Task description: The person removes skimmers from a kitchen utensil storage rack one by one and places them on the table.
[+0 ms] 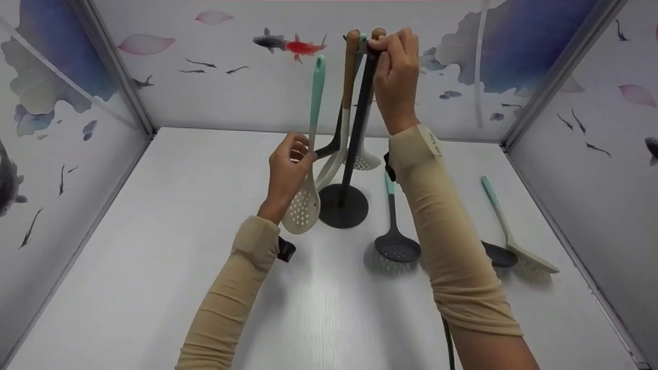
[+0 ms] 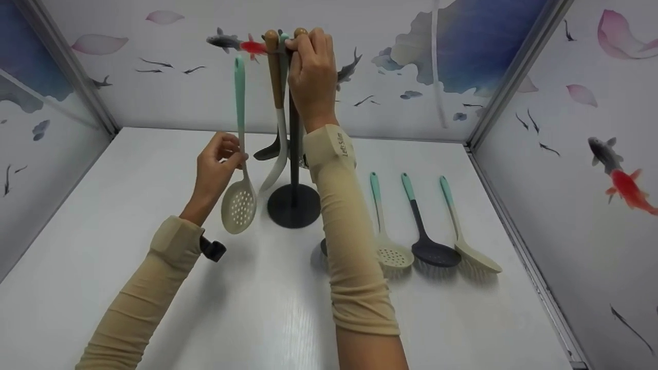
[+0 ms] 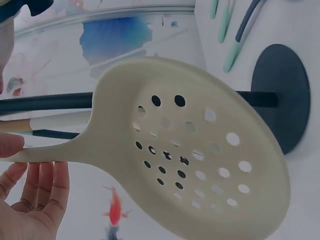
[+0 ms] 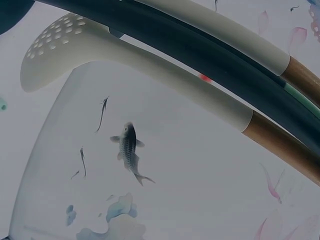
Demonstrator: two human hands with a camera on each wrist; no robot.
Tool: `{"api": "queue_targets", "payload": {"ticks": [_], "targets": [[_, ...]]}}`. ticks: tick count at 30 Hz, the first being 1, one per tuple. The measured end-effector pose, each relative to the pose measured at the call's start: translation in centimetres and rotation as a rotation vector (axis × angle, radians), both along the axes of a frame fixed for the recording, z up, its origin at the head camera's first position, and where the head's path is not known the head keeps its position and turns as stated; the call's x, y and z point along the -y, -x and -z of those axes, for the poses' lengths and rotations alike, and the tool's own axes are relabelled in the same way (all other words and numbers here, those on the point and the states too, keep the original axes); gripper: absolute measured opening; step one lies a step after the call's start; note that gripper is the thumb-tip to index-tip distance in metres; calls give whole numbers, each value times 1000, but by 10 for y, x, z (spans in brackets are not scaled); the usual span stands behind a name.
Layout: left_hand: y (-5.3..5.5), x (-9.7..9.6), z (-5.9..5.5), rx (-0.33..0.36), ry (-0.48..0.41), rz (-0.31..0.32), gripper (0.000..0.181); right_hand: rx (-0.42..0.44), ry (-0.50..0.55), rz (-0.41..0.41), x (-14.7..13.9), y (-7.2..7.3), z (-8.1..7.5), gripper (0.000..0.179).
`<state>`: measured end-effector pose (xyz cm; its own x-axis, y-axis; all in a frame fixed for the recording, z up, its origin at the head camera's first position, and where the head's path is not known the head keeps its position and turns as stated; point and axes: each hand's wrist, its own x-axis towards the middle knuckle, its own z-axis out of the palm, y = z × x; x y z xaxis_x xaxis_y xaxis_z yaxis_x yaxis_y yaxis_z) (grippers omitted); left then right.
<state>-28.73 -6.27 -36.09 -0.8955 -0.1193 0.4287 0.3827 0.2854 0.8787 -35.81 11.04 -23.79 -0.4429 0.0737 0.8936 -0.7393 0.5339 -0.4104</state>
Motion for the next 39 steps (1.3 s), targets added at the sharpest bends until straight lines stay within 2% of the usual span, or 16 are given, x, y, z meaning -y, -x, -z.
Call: {"api": "queue_targets", "payload": {"ticks": [6,14,17,21,25,29,36,39], "targets": [[4,18,33,117,-18,-57,17,8,-9,12,-2,-1,0,23],[9,28,82,330,21,-117,18,11,-13,3,0,-3,1,25],[11,27,94,403,35,-124,20,17,-6,8,0,-3,1,24],[14,24,105,467,73,-116,26,25,-6,8,0,-4,-2,24],[17,22,113,494,157,-87,23,26,-14,5,1,-5,-3,24],[17,22,118,558,252,-23,14,18,-20,4,2,-4,-2,24],[17,24,118,762,361,198,39,28,-21,22,0,-5,-2,24],[17,23,116,789,471,253,44,41,-29,20,-3,-6,-2,25]]}}
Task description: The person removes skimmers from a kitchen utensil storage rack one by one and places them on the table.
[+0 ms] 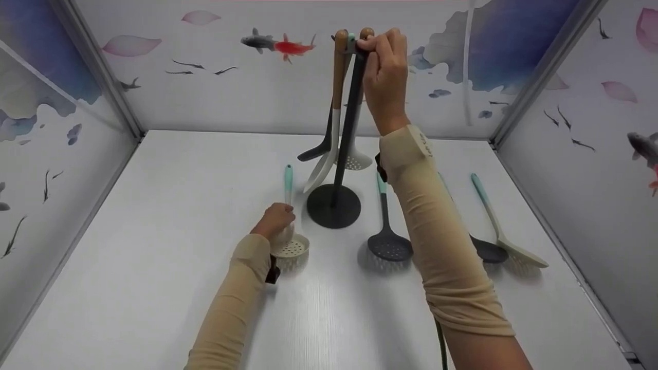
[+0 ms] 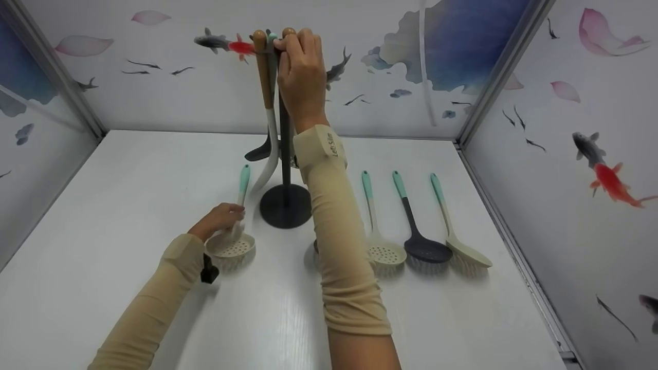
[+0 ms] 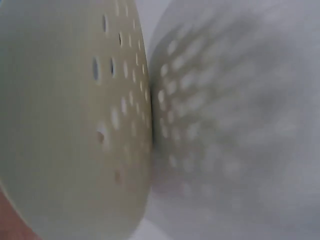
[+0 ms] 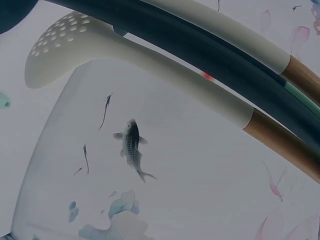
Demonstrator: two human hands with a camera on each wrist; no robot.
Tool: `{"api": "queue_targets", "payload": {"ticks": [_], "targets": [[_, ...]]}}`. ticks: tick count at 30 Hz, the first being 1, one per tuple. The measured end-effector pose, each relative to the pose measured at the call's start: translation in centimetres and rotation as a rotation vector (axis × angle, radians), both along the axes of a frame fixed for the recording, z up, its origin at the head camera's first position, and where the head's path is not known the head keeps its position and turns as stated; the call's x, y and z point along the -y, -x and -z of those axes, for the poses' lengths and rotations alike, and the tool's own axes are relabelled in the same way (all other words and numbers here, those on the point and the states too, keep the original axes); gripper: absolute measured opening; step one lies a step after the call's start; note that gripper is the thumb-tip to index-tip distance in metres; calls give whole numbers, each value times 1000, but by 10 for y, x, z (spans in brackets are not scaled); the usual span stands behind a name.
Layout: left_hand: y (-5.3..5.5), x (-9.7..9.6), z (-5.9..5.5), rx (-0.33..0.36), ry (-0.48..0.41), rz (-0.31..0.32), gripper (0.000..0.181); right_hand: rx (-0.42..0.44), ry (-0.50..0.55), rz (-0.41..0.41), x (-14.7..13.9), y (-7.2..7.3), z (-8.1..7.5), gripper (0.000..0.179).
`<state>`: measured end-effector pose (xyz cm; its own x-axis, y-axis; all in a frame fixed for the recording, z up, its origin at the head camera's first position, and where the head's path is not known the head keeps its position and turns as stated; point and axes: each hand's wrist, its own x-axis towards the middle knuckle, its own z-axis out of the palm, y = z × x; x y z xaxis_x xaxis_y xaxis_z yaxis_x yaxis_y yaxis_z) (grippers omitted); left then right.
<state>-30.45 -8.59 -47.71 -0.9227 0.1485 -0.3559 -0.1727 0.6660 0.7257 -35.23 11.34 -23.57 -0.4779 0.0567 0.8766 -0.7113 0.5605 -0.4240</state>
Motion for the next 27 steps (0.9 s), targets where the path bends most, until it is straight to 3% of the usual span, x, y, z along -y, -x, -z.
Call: {"api": "queue_targets", "payload": {"ticks": [4,6,11,14,18,23,25,27], "targets": [[1,0,-3,20,79,74,49,9,-4,-2,0,0,-1,25],[2,1,-4,40,79,80,49,9,-9,-1,0,0,-1,25],[1,1,-10,65,65,56,51,1,-11,-5,0,0,0,25],[1,-1,-15,21,88,25,50,-7,0,-8,0,0,0,25],[3,-8,-23,-137,70,-61,45,-14,3,-12,0,1,1,24],[3,-25,-46,-464,-128,-192,34,-9,5,-19,1,0,1,25],[2,-34,-57,-582,-214,-197,30,-7,7,-20,1,1,1,25],[0,-42,-70,-654,-298,-166,30,-7,9,-19,1,1,1,24]]}}
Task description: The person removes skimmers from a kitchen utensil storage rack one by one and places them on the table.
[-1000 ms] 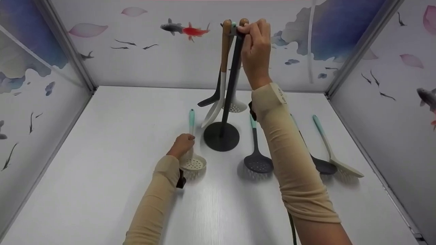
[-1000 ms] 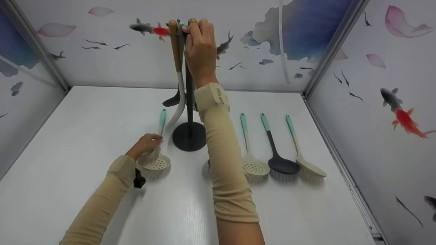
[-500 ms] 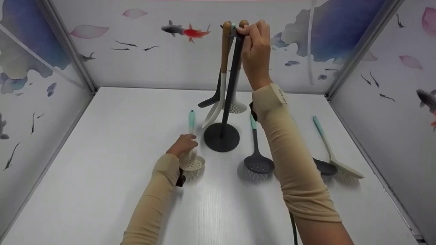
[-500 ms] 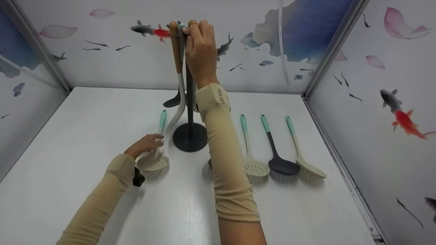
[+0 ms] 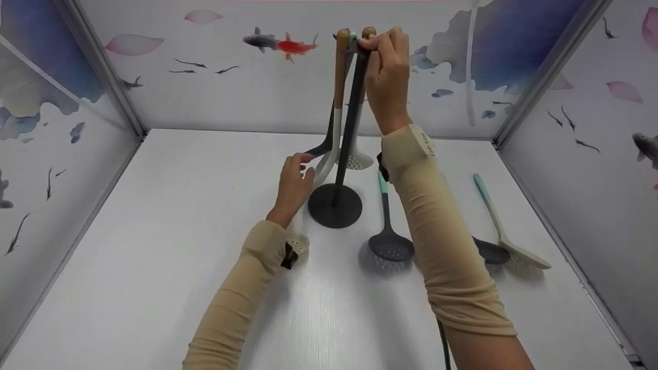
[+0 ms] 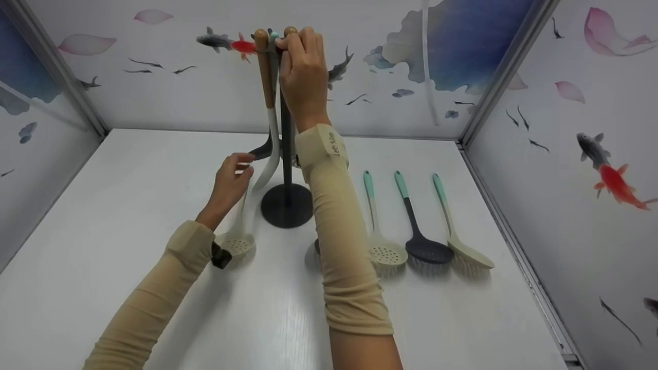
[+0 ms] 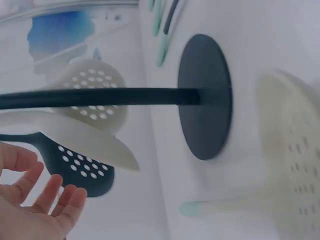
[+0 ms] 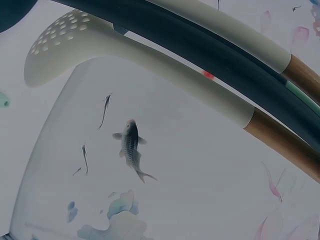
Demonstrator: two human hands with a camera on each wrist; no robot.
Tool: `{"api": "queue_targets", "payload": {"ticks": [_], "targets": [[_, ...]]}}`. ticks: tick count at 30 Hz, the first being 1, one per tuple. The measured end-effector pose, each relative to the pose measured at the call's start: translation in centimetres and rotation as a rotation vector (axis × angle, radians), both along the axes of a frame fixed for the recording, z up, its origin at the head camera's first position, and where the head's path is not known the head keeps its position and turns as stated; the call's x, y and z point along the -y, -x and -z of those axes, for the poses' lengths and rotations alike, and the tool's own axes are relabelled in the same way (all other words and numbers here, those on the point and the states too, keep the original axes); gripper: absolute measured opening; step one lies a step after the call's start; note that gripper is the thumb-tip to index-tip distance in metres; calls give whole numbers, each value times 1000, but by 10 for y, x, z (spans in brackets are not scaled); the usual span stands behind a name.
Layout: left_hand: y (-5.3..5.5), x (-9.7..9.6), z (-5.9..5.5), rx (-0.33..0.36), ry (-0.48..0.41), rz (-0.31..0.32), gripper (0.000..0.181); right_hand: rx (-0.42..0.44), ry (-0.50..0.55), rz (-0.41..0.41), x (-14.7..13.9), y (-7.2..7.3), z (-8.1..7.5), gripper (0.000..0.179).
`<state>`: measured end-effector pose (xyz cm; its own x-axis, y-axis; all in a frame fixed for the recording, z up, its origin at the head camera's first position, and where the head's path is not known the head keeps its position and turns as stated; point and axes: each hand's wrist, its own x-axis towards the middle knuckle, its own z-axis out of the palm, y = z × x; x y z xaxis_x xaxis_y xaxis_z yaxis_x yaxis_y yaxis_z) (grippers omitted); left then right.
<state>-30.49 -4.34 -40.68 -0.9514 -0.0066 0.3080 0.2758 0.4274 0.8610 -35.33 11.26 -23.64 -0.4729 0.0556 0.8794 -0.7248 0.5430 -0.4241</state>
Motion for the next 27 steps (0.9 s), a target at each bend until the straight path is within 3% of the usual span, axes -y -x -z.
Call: {"api": "queue_targets", "payload": {"ticks": [3,7,11,18,27], "targets": [[-1,-12,-18,-29,-72,135,38,-2,-13,13,0,0,-1,25],[0,-22,-35,-10,-78,307,54,-2,-31,30,-1,0,-1,25],[5,-26,-42,43,-93,367,65,-11,-27,25,-1,1,0,25],[10,-23,-40,114,-229,373,59,-2,-30,21,1,0,0,24],[3,-17,-40,63,-227,205,36,4,-26,18,-2,1,0,24]]}}
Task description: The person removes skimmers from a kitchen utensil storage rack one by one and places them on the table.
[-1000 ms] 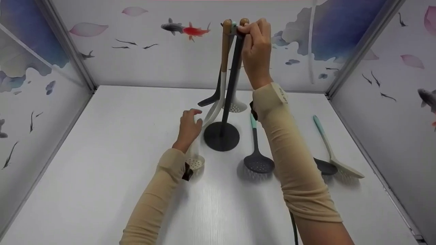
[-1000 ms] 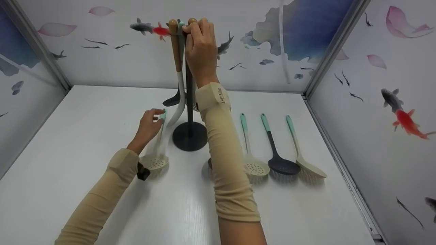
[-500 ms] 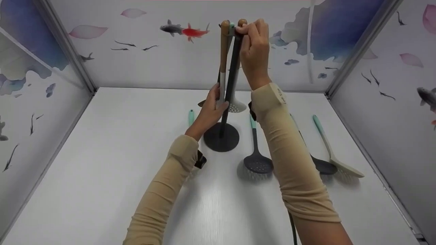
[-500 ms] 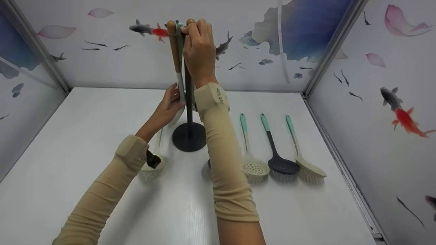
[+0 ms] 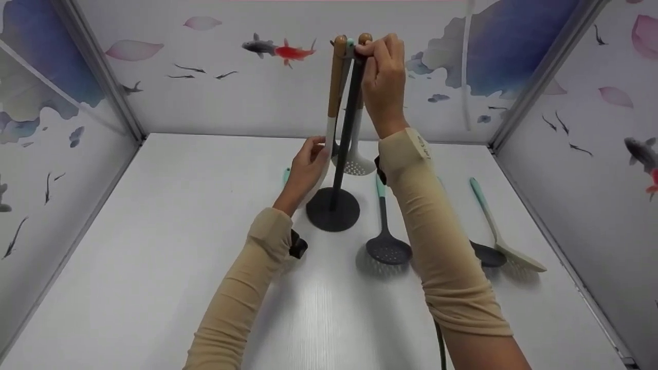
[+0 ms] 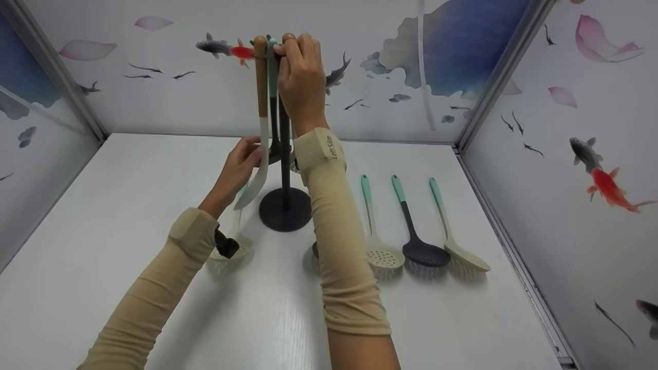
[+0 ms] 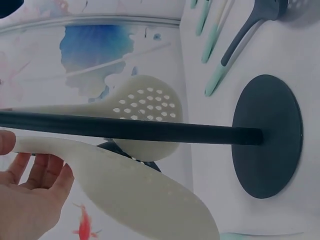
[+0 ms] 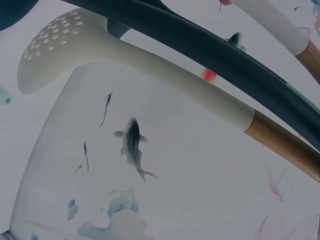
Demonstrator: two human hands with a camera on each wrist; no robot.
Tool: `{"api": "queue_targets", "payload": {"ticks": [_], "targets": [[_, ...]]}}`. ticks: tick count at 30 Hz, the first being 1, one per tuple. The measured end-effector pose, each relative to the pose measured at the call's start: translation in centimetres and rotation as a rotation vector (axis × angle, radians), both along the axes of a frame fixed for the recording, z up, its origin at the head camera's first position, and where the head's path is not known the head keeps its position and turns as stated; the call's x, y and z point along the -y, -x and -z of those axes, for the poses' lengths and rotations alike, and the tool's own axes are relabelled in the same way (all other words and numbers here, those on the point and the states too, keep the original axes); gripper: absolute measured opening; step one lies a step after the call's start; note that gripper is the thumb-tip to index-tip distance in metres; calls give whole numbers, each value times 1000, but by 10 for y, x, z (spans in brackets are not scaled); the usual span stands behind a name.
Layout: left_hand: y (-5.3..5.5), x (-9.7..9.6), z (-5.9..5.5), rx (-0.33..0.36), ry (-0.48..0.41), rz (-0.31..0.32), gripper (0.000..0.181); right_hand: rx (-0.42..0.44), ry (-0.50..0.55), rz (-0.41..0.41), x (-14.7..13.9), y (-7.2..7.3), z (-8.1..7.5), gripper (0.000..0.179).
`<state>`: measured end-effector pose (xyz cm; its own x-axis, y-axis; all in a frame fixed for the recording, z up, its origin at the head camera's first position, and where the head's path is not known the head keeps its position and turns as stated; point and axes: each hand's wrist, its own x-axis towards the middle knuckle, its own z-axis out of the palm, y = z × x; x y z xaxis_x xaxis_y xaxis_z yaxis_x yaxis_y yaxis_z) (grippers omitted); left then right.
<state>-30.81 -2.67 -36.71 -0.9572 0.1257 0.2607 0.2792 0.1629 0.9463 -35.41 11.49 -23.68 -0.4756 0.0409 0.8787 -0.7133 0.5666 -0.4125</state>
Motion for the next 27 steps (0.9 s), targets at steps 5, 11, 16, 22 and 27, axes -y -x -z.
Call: {"api": "queue_targets", "payload": {"ticks": [5,11,16,22,27], "targets": [[-2,6,3,31,-46,-47,30,-1,1,-4,0,0,3,25],[-4,9,0,53,-114,-24,27,5,-1,-17,0,-1,0,25],[-4,10,-2,14,-99,1,27,16,9,-6,-2,0,-2,25],[-6,14,-1,-20,-86,-22,26,-6,8,-16,-2,2,-2,24],[-6,16,-2,-29,-116,-35,26,-13,12,-20,1,4,-3,24]]}}
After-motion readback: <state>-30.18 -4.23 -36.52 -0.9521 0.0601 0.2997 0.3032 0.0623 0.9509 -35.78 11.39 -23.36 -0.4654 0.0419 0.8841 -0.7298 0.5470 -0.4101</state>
